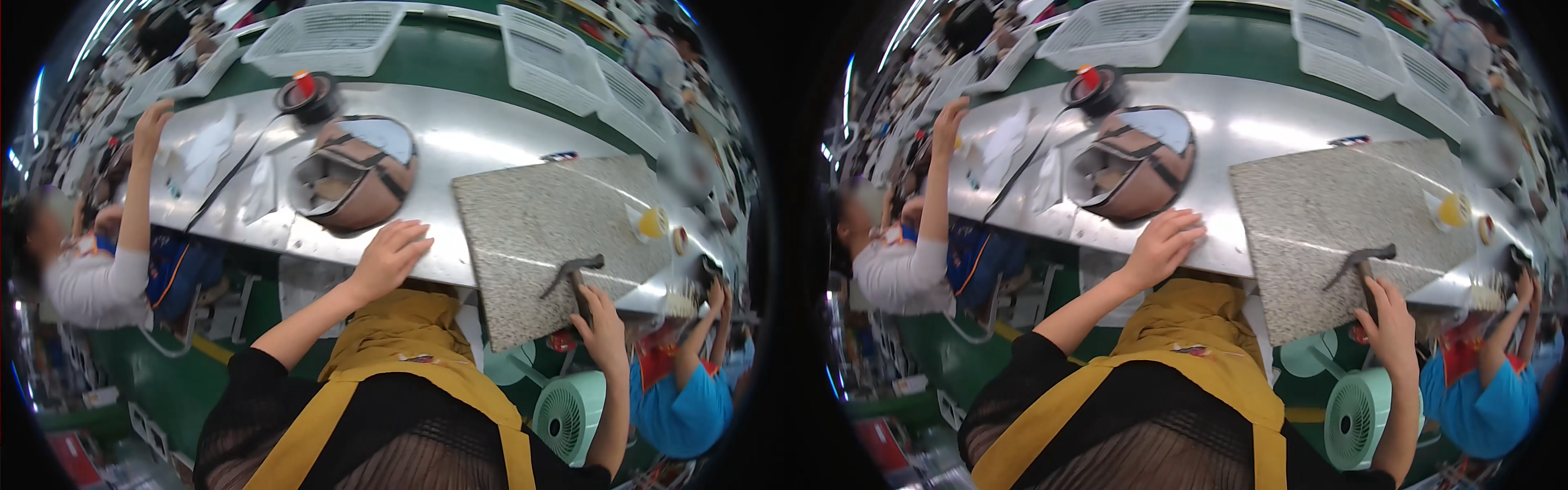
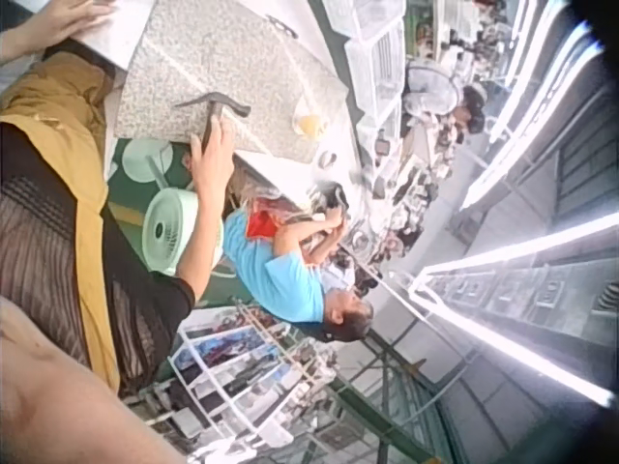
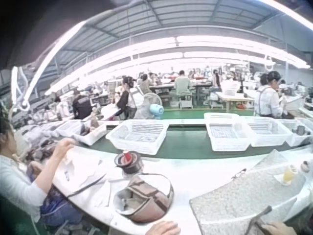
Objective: The person assembles a shoe by applying glue to the sole and upper, then using a hammer to secure the components together. The worker repeatedly hammers the shoe's edge while holding it against a workbench, then inspects the assembly and applies more glue to different sections.
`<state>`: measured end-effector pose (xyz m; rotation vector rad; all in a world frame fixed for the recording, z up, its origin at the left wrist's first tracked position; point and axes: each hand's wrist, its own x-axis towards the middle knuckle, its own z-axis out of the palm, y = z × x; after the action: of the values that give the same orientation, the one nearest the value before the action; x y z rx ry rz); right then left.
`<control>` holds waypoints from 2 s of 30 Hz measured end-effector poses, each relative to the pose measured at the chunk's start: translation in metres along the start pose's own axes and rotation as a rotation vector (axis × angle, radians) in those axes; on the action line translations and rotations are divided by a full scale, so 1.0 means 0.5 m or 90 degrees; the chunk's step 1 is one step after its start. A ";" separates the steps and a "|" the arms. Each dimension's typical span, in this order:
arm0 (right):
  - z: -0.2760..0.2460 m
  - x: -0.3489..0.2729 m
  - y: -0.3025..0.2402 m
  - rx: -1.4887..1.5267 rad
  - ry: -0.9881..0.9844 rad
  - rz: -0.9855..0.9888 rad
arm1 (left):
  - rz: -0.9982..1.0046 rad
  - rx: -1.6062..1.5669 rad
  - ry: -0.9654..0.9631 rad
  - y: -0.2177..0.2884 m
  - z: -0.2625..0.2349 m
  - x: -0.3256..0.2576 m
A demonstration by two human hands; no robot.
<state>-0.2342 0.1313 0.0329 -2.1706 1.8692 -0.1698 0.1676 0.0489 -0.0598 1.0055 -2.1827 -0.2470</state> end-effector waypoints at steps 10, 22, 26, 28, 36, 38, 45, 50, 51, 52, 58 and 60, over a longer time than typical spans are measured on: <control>0.094 0.063 0.089 -0.113 0.142 0.042 | -0.185 0.296 0.115 -0.049 -0.192 -0.011; 0.110 0.088 0.154 -0.115 0.287 0.093 | 0.151 0.097 0.054 0.041 -0.175 0.226; 0.112 0.104 0.155 -0.092 0.308 0.095 | 0.281 0.059 -0.142 0.077 -0.095 0.265; 0.108 0.102 0.162 -0.105 0.301 0.118 | 0.293 0.066 -0.258 0.068 -0.049 0.269; 0.063 0.094 0.198 0.036 0.287 0.126 | 0.304 0.213 -0.377 0.035 -0.038 0.331; 0.036 0.111 0.218 0.086 0.308 0.152 | 0.317 0.263 -0.349 0.022 -0.058 0.349; -0.074 0.199 0.389 -0.014 0.486 0.217 | 0.447 0.144 -0.308 0.123 0.097 0.561; -0.080 0.302 0.422 -0.095 0.359 0.280 | 0.472 0.205 -0.451 0.220 0.414 0.679; -0.087 0.312 0.414 -0.080 0.342 0.274 | 0.471 0.199 -0.430 0.230 0.458 0.692; -0.092 0.314 0.405 -0.066 0.320 0.271 | 0.471 0.187 -0.410 0.240 0.499 0.701; -0.088 0.294 0.415 0.009 0.258 0.303 | 0.509 0.157 -0.405 0.234 0.606 0.698; -0.090 0.266 0.446 0.072 0.301 0.276 | 0.519 0.156 -0.387 0.232 0.609 0.698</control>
<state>-0.4368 -0.0340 0.0022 -1.6976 2.4590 -0.7291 -0.2614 -0.1601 -0.0480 0.0667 -3.0306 0.1253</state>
